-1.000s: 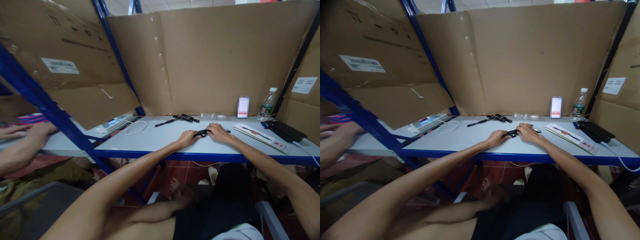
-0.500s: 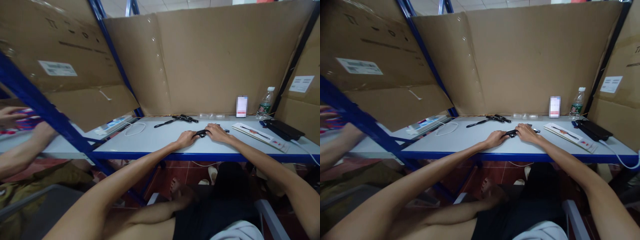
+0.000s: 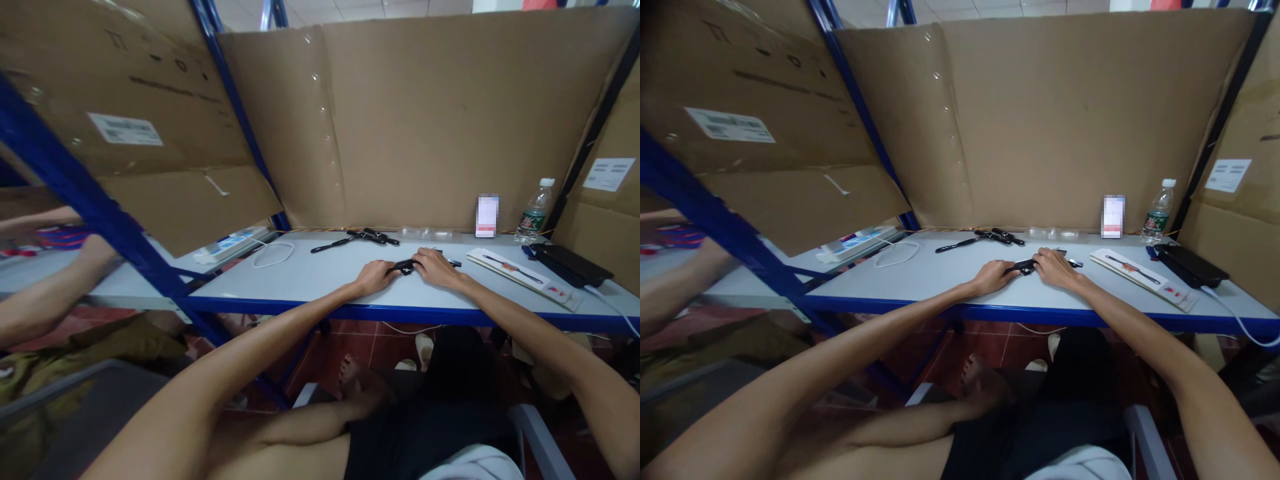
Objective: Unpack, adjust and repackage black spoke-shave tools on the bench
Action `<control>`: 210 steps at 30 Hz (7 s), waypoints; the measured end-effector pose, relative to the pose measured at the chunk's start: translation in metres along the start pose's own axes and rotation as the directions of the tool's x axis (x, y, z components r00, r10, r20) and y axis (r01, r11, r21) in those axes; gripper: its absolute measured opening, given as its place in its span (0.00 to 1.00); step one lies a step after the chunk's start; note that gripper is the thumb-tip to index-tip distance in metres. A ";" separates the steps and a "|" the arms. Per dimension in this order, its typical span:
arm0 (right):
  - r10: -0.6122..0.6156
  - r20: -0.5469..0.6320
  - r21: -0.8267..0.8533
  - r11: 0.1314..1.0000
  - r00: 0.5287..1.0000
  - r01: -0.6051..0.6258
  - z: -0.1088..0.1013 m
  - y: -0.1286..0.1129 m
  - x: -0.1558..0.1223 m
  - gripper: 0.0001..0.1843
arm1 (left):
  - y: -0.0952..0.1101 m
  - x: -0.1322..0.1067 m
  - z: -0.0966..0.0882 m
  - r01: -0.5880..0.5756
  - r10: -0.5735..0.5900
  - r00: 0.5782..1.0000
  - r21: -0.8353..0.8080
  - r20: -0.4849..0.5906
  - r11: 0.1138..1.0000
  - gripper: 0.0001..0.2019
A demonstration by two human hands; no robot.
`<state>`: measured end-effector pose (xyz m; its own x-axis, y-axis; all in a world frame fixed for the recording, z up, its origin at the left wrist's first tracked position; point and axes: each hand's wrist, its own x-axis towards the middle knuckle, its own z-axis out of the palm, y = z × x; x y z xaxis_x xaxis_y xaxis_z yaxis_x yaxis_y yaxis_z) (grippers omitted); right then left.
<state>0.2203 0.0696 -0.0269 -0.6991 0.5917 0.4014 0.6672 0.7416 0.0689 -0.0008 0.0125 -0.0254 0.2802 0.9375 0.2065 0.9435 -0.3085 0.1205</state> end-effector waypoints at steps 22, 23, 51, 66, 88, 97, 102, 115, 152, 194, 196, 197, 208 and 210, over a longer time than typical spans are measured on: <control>0.416 -0.281 -0.041 0.895 0.865 -0.444 -0.024 0.061 0.006 0.19 | -0.187 -0.033 -0.039 0.432 -0.396 0.901 0.428 -0.176 0.794 0.25; 0.439 -0.261 -0.053 0.883 0.860 -0.466 -0.024 0.065 0.004 0.19 | -0.189 -0.033 -0.037 0.437 -0.397 0.899 0.421 -0.184 0.794 0.25; 0.604 0.059 -0.122 0.794 0.794 -0.595 -0.019 0.082 -0.001 0.17 | -0.202 -0.001 -0.017 0.623 -0.618 0.782 0.080 -0.085 0.778 0.18; 0.586 0.073 -0.055 0.810 0.807 -0.584 -0.016 0.079 -0.002 0.19 | -0.130 -0.001 -0.037 0.543 -0.517 0.736 -0.074 -0.436 0.836 0.14; 0.470 0.415 0.236 0.771 0.779 -0.591 -0.008 0.102 0.033 0.13 | -0.035 -0.019 0.005 -0.073 0.071 0.992 -0.014 -0.106 0.997 0.13; 0.490 0.428 0.288 0.722 0.759 -0.629 -0.007 0.104 0.037 0.08 | -0.031 -0.017 0.006 -0.059 0.054 0.990 -0.042 -0.127 0.997 0.13; 0.526 0.384 0.267 0.723 0.758 -0.637 -0.021 0.110 0.030 0.04 | -0.021 -0.013 0.011 -0.035 0.034 0.991 -0.008 -0.128 0.999 0.15; 0.205 0.345 0.817 0.414 0.916 -0.401 0.004 0.022 0.053 0.10 | -0.017 -0.014 0.013 -0.103 0.097 0.984 -0.033 -0.152 0.994 0.18; -0.095 0.305 0.509 0.857 0.948 -0.078 -0.005 0.024 0.038 0.20 | -0.018 -0.015 0.013 -0.294 0.259 0.939 -0.138 -0.227 0.946 0.31; 0.277 0.276 0.792 0.478 0.921 -0.381 -0.004 0.026 0.046 0.04 | -0.006 -0.022 -0.002 -0.167 0.146 0.971 -0.104 -0.189 0.980 0.33; 0.247 0.284 0.794 0.482 0.927 -0.371 0.004 0.018 0.048 0.04 | -0.007 -0.021 -0.002 -0.178 0.157 0.968 -0.099 -0.195 0.979 0.34; 0.237 0.275 0.792 0.494 0.932 -0.359 0.006 0.016 0.048 0.04 | -0.007 -0.021 -0.001 -0.184 0.161 0.966 -0.098 -0.201 0.978 0.34; 0.375 0.052 0.491 0.797 0.925 -0.351 -0.009 0.032 0.049 0.10 | -0.014 -0.019 0.005 -0.276 0.242 0.935 -0.104 -0.259 0.955 0.31; 0.456 0.026 0.308 0.843 0.889 -0.441 -0.014 0.045 0.043 0.09 | -0.015 -0.019 0.006 -0.287 0.251 0.931 -0.107 -0.267 0.952 0.30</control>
<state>0.2234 0.1238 0.0063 -0.3240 0.8730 0.3647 0.7918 0.4612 -0.4006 -0.0192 0.0000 -0.0366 0.4502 0.7520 0.4815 0.7987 -0.5803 0.1595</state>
